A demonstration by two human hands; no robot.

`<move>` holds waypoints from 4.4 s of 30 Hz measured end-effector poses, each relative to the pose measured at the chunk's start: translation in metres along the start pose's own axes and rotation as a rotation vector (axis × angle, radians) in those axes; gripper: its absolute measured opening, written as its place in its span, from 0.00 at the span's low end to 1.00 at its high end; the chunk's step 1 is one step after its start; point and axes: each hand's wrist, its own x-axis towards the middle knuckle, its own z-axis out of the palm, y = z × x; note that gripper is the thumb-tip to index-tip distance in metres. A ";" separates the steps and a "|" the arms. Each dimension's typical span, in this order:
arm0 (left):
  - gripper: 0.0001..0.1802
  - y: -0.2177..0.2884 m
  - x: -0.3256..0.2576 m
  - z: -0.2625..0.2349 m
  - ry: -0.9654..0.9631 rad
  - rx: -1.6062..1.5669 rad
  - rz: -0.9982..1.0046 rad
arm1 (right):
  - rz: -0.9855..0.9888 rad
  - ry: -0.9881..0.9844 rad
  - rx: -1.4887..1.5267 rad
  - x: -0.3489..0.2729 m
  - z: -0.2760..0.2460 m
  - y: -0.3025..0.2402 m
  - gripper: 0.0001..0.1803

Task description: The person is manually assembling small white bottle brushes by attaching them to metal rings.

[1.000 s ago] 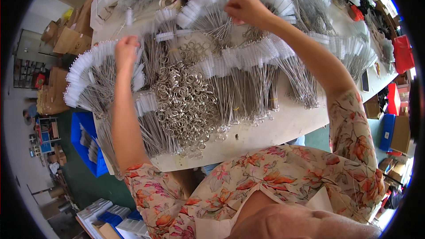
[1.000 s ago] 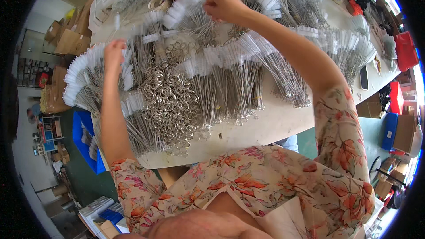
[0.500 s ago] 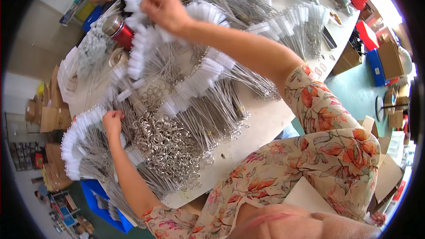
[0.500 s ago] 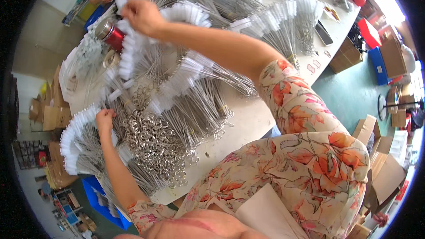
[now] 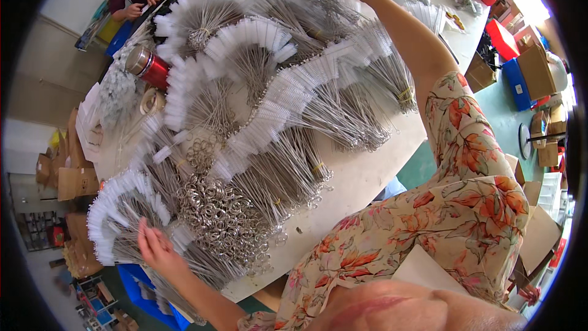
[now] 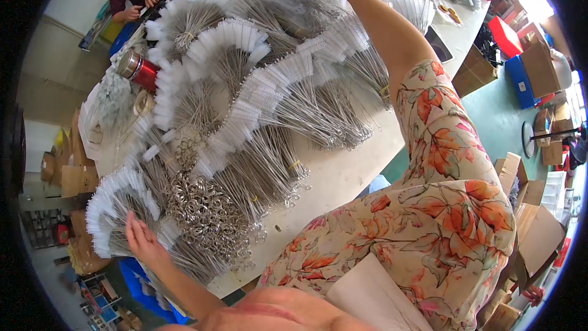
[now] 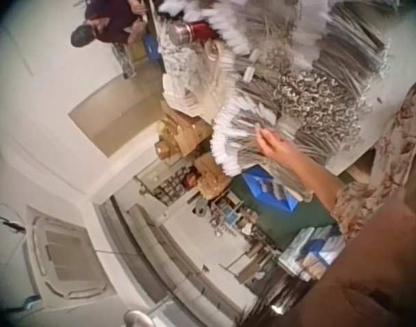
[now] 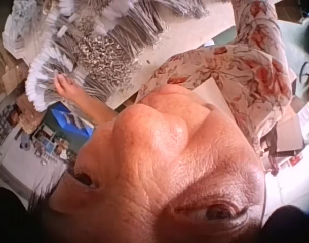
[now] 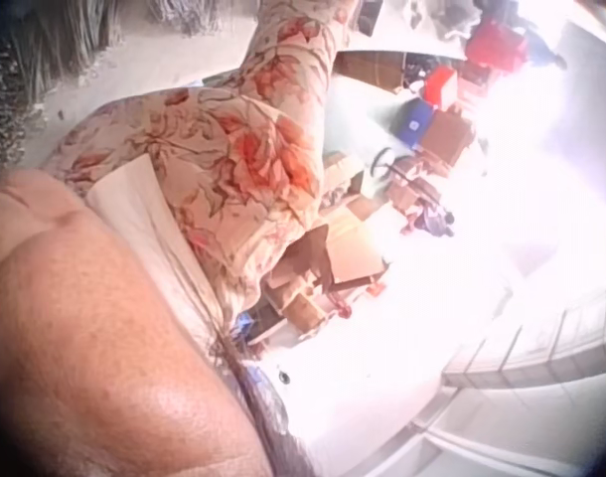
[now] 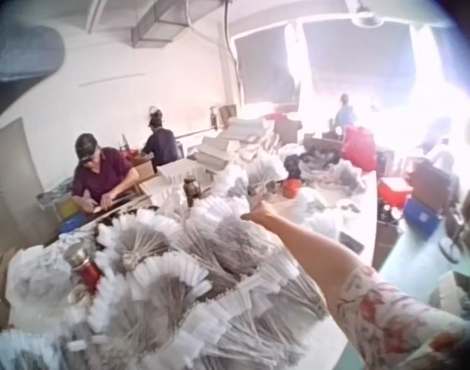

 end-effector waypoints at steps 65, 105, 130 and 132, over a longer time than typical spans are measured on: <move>0.04 -0.076 -0.168 0.063 -0.477 -0.226 0.150 | -0.363 -1.319 0.955 -0.482 0.026 -0.102 0.18; 0.11 -0.135 -0.196 0.020 -0.527 0.416 0.718 | -0.972 -1.095 -0.116 -0.466 -0.001 -0.021 0.07; 0.11 -0.077 -0.202 0.018 -0.295 -0.409 0.235 | -1.081 -0.837 0.928 -0.530 0.003 -0.064 0.07; 0.12 -0.071 -0.193 0.011 -0.264 0.133 0.721 | -1.070 -0.862 0.905 -0.528 0.000 -0.064 0.07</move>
